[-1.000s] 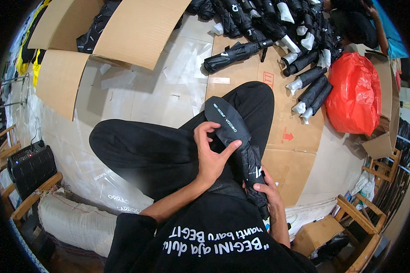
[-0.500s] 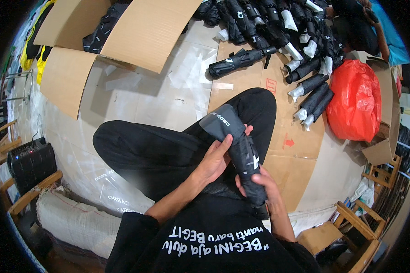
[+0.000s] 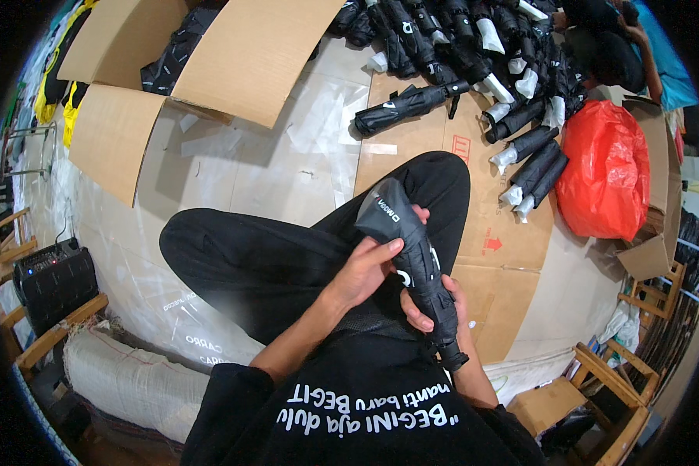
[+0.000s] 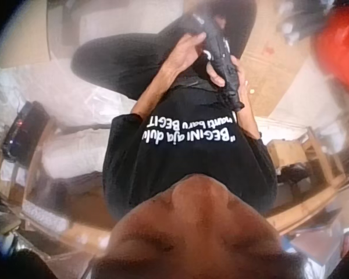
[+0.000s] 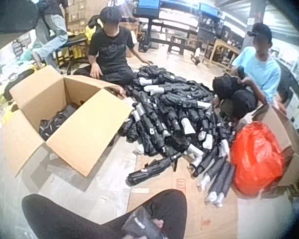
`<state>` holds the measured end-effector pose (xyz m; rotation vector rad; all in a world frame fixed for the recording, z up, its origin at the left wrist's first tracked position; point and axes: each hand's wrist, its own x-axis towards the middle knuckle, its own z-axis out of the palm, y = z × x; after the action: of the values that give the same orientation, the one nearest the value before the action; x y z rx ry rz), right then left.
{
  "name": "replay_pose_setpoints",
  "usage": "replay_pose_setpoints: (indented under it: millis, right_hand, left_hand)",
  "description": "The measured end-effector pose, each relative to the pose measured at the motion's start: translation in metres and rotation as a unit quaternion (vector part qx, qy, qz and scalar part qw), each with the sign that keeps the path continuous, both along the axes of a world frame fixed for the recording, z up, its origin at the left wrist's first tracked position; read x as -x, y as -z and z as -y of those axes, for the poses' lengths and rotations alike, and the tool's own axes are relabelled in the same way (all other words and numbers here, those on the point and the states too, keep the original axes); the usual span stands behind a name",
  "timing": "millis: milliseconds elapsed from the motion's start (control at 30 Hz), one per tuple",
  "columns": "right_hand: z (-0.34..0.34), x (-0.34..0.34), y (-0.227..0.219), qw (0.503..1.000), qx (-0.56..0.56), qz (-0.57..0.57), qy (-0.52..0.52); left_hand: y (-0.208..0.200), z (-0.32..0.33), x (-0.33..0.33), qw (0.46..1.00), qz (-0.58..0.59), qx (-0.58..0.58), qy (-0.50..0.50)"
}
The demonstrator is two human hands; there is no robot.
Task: The person picks up black umbrellas, slides them into black fabric covers, and places the covered umbrellas in a pile on the floor.
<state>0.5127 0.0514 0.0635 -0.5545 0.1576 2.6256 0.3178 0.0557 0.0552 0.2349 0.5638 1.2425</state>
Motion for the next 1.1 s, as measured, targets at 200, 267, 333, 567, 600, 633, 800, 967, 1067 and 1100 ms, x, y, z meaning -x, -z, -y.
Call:
replay_pose_setpoints:
  millis: [200,267,333,567,600,633,800,967,1067,1100]
  right_hand:
    - [-0.005,0.01,-0.004,0.98,-0.088,0.141,-0.111]
    - [-0.007,0.023,-0.034,0.933,-0.123,0.314,-0.129]
    - [0.004,0.007,-0.038,0.81,-0.352,0.435,-0.175]
    - [-0.017,0.023,-0.062,0.758,-0.381,0.468,-0.25]
    - [-0.023,0.025,-0.055,0.856,-0.281,0.372,-0.225]
    - [-0.027,0.022,-0.041,0.929,-0.172,0.265,-0.191]
    - [-0.013,0.032,-0.043,0.882,-0.26,0.366,-0.145]
    - [-0.004,0.036,-0.029,0.598,-0.541,0.586,-0.082]
    - [-0.019,0.047,-0.052,0.515,-0.586,0.602,-0.172]
    - [-0.02,0.052,-0.055,0.438,-0.641,0.613,-0.143]
  left_hand:
    - [0.005,-0.001,-0.001,0.988,0.094,0.078,-0.099]
    - [0.008,-0.003,0.0,0.971,0.062,0.163,-0.162]
    - [0.006,-0.009,0.011,0.958,-0.042,0.178,-0.219]
    - [-0.021,-0.001,-0.015,0.989,-0.02,0.13,-0.067]
    - [-0.025,0.003,-0.018,0.993,-0.02,0.115,-0.025]
    - [-0.024,0.007,-0.022,0.993,0.01,0.114,-0.007]
    - [-0.014,-0.004,0.003,0.975,-0.079,0.193,-0.079]
    - [-0.01,0.01,-0.018,0.978,-0.099,0.165,-0.076]
    - [-0.011,0.011,-0.013,0.972,-0.099,0.189,-0.098]
    - [-0.009,0.011,-0.011,0.969,-0.134,0.193,-0.074]
